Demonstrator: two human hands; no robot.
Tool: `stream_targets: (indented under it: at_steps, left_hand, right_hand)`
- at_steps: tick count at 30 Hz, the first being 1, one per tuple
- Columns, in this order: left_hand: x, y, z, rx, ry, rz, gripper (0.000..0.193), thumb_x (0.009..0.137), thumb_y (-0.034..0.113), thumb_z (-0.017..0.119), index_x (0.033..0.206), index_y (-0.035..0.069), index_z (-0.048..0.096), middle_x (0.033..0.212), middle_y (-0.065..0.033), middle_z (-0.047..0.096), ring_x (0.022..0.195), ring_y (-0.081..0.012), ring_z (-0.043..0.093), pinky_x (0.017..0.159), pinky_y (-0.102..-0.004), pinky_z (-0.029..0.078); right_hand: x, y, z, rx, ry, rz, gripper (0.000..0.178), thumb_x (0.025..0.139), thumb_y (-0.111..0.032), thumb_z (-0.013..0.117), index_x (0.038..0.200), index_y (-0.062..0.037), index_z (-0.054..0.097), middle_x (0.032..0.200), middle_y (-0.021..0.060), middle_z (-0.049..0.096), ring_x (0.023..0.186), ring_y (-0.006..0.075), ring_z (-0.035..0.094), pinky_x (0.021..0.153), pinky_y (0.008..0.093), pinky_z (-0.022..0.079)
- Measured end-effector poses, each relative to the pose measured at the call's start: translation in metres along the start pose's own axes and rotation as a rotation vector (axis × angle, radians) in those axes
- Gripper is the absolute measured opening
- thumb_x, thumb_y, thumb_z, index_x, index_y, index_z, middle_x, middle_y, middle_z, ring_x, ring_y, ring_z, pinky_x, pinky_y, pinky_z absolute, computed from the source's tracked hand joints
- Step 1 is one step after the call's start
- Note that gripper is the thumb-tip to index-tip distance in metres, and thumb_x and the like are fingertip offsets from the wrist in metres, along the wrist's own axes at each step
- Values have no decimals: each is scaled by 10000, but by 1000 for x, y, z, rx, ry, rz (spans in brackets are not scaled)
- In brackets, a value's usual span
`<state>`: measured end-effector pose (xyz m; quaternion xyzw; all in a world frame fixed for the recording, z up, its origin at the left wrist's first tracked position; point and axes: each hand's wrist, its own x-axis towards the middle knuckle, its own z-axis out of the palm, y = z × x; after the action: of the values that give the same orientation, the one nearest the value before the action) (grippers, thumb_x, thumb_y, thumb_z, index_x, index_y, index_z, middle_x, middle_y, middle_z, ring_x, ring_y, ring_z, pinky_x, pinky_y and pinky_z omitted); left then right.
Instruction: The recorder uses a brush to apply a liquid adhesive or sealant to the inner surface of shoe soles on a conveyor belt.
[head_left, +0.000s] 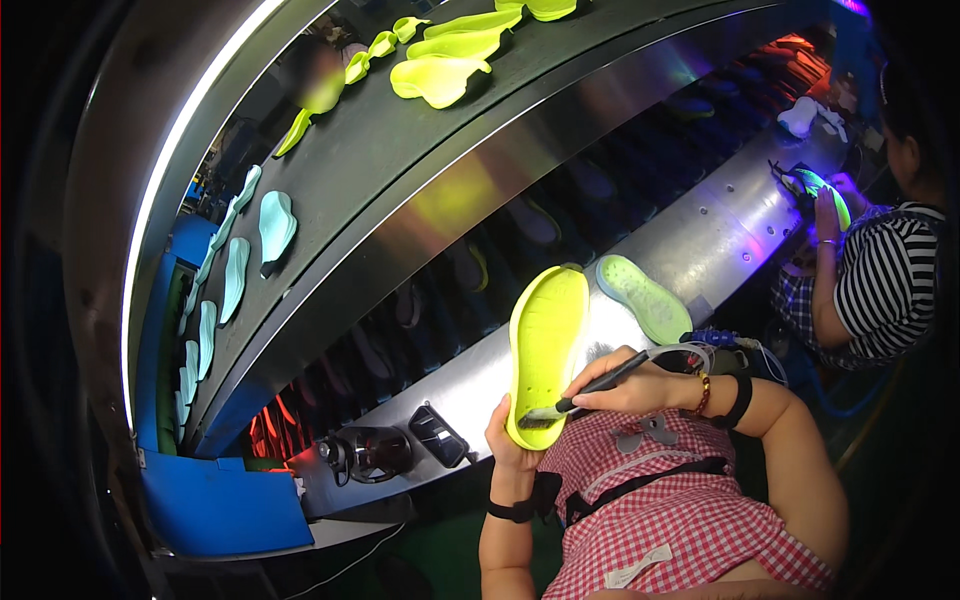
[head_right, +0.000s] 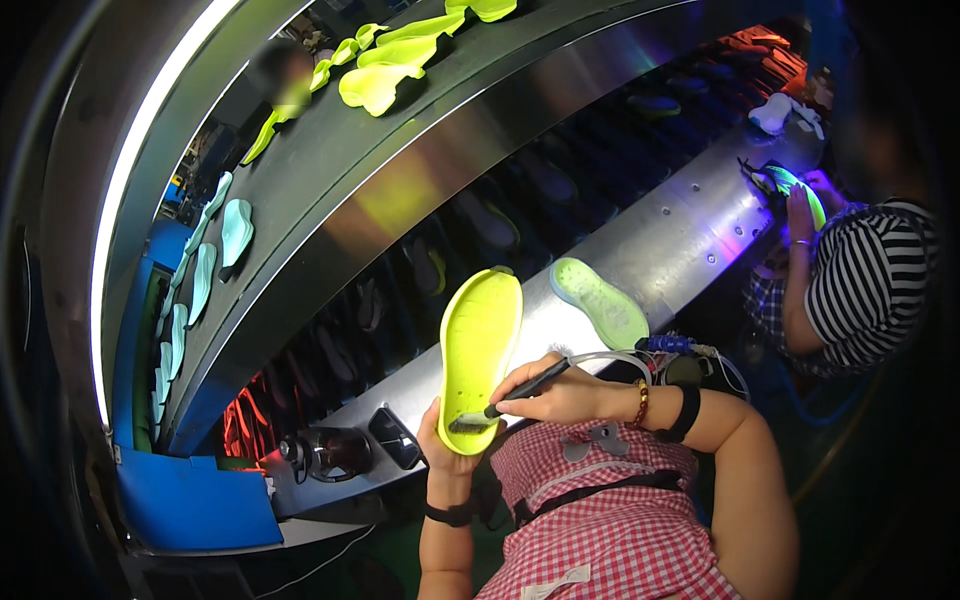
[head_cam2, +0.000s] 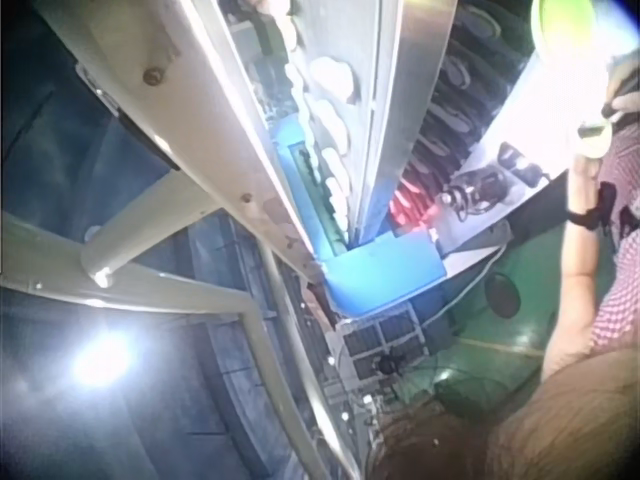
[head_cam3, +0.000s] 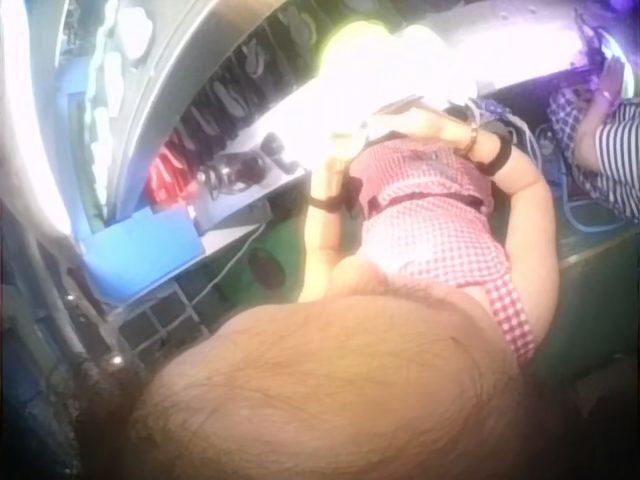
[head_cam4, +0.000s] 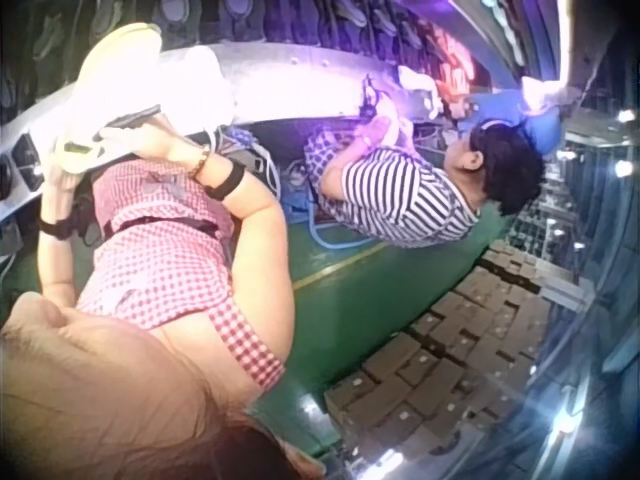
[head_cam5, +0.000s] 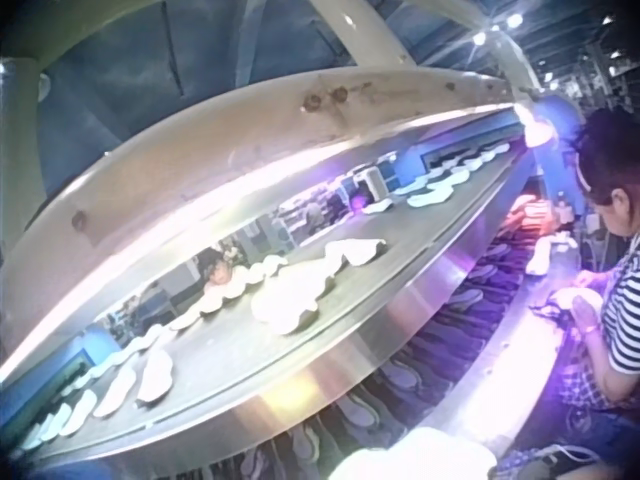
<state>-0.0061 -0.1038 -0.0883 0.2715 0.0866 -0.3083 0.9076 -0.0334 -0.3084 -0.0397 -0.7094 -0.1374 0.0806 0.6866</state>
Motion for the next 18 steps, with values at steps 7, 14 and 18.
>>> stream_targets:
  at_steps: [7,14,18]
  left_hand:
    - [1,-3,4,54,17,12,492,851,346,321,1159,-16,450,1027,-205,567,849,-350,596,630,-455,524]
    - [3,-15,-1,22,54,-14,513,863,372,313,1193,-1,439,1073,-197,556,881,-343,584,656,-445,504]
    - [8,-14,-5,42,47,-29,531,871,407,322,1213,12,415,1123,-196,528,906,-338,573,711,-450,490]
  right_hand:
    - [10,14,-13,-21,254,-93,157,764,-89,628,881,15,637,792,114,646,736,130,609,669,230,471]
    - [29,43,-19,-502,661,-481,193,765,-44,605,946,27,604,890,156,634,769,226,633,671,275,491]
    - [2,16,-6,-265,290,-231,198,753,-53,619,939,14,622,863,156,642,797,219,631,697,273,485]
